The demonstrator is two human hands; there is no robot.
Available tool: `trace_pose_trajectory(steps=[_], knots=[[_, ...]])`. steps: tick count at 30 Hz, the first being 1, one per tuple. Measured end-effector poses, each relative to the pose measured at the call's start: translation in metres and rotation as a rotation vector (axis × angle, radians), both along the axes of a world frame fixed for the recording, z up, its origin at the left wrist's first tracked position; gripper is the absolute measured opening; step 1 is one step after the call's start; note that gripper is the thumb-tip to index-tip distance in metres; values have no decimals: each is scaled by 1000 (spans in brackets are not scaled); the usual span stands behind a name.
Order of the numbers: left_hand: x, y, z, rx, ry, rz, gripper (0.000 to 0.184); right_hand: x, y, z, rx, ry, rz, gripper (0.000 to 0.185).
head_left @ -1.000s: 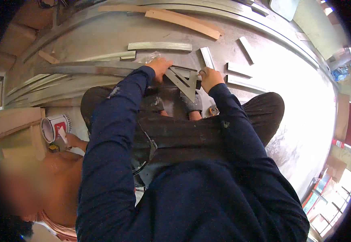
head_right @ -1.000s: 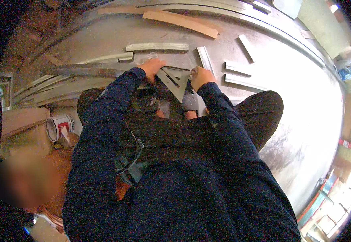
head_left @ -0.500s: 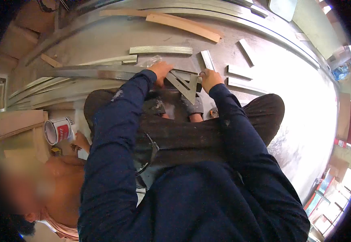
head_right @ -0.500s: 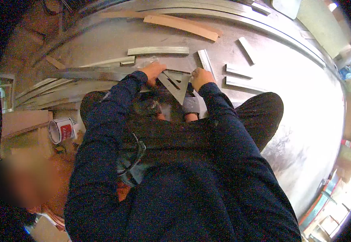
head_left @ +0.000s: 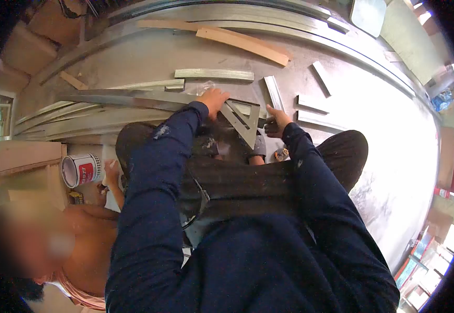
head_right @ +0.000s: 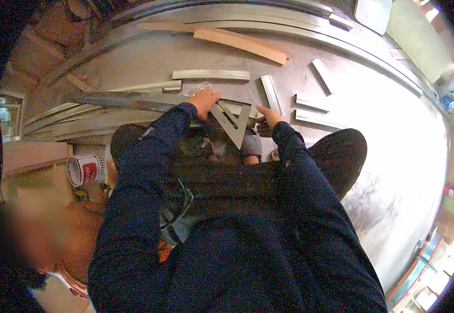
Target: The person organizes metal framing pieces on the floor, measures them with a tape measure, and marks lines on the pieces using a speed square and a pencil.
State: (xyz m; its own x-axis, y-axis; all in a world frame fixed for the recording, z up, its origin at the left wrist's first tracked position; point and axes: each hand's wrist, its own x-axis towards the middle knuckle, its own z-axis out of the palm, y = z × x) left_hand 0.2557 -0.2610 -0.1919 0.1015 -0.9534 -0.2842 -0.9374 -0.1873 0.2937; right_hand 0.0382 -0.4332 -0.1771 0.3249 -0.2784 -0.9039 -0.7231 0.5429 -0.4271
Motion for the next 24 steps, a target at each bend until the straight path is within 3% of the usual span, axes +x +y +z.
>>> trace_pose_trajectory(steps=[2, 4, 5, 7, 10, 11, 13, 15, 16, 19, 21, 24], knots=[[-6, 2, 3, 27, -20, 24, 77, -5, 6, -10, 147, -27, -80, 51], [-6, 0, 11, 125, -57, -3, 75, -10, 0, -59, 320, -403, -136, 39], [-6, 1, 15, 116, -79, -10, 71, -16, -18, -117, 149, -479, 139, 31], [0, 4, 10, 31, -32, 37, 70, -11, 8, -28, 172, -395, -119, 28], [6, 5, 10, 7, -40, 55, 70, -15, 4, -19, -349, -355, 603, 38], [7, 8, 13, -134, -12, 65, 73, -13, 7, -23, -183, -394, 345, 41], [8, 9, 23, -141, 23, 60, 76, -26, 13, -37, -323, -404, 456, 44], [12, 10, 2, -86, -59, 51, 78, -19, 5, -65, -571, -631, 418, 51], [12, 12, -2, -117, -72, 49, 78, -18, 9, -40, -647, -541, 497, 58], [9, 3, 3, 158, 29, 37, 77, -20, 16, -31, -772, -392, 621, 61], [21, 3, -3, 31, -58, 14, 77, -20, 12, -44, -685, -558, 549, 65], [16, 8, -2, 52, 1, 63, 81, -19, 14, -31, -739, -488, 572, 61]])
